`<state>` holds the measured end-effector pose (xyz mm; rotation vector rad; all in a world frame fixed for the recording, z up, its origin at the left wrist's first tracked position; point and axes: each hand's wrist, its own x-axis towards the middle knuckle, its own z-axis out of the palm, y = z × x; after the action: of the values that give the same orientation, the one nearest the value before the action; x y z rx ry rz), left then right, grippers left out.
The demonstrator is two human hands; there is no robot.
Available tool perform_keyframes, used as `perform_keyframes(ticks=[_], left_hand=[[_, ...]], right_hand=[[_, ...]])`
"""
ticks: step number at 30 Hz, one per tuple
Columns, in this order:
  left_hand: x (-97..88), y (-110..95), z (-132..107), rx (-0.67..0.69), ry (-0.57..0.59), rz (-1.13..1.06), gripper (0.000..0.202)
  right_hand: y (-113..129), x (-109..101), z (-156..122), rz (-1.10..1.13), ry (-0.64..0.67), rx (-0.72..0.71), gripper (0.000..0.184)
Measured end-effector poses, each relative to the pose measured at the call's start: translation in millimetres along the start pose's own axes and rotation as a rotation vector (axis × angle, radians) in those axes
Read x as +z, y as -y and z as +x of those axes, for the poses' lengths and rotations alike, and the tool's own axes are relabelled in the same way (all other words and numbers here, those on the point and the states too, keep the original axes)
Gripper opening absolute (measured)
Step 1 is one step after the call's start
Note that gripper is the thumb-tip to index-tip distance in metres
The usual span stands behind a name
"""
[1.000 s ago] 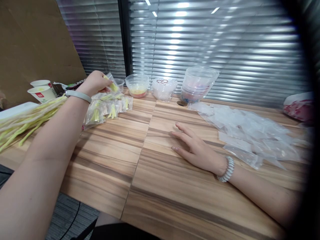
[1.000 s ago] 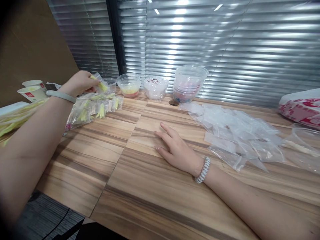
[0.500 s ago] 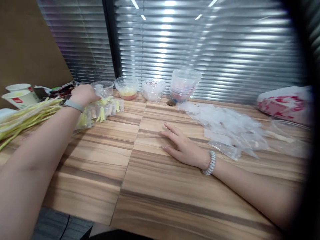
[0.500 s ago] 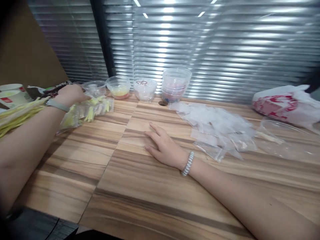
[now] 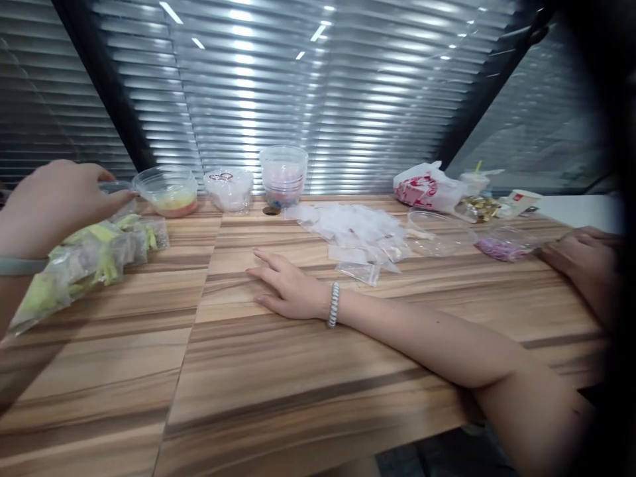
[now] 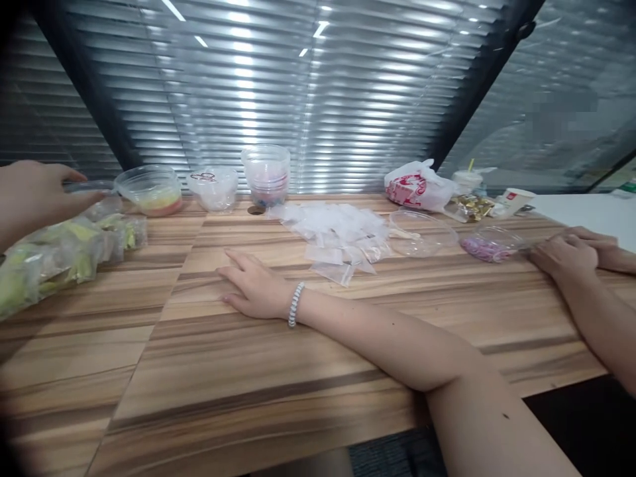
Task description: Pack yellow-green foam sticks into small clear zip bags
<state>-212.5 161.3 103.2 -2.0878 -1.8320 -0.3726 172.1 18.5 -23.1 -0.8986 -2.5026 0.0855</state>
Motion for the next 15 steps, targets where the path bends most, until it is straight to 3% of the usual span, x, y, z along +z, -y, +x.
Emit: perform_keyframes(ticks=[2, 4, 7, 9, 11, 15], left_hand=[[-27.3, -63, -24, 0.185, -0.083, 0.045, 0.064], [-43.5, -123, -58, 0.340, -0.140, -0.074, 0.057], [-40.2, -186, -116, 0.606, -0.085, -0.330, 0.051], [-24.5, -206, -144, 0.762, -0.010, -0.447, 0.056], [-5.3, -212, -159, 0.913, 0.068, -0.492, 0.058], [22.3, -208, -158, 0.985, 0.172, -0.487, 0.061]], right_hand=[[1, -4, 2, -0.069, -0.005, -0.039, 0.049], [1, -14, 7, -0.136, 0.014, -0.050, 0.045], [-5, -44, 16, -0.178, 0.145, 0.065, 0.031], [-13, -71, 19, -0.214, 0.276, 0.180, 0.029], [-25, -99, 18, -0.316, 0.395, 0.297, 0.030], [-51, -135, 10, -0.443, 0.652, 0.552, 0.054]])
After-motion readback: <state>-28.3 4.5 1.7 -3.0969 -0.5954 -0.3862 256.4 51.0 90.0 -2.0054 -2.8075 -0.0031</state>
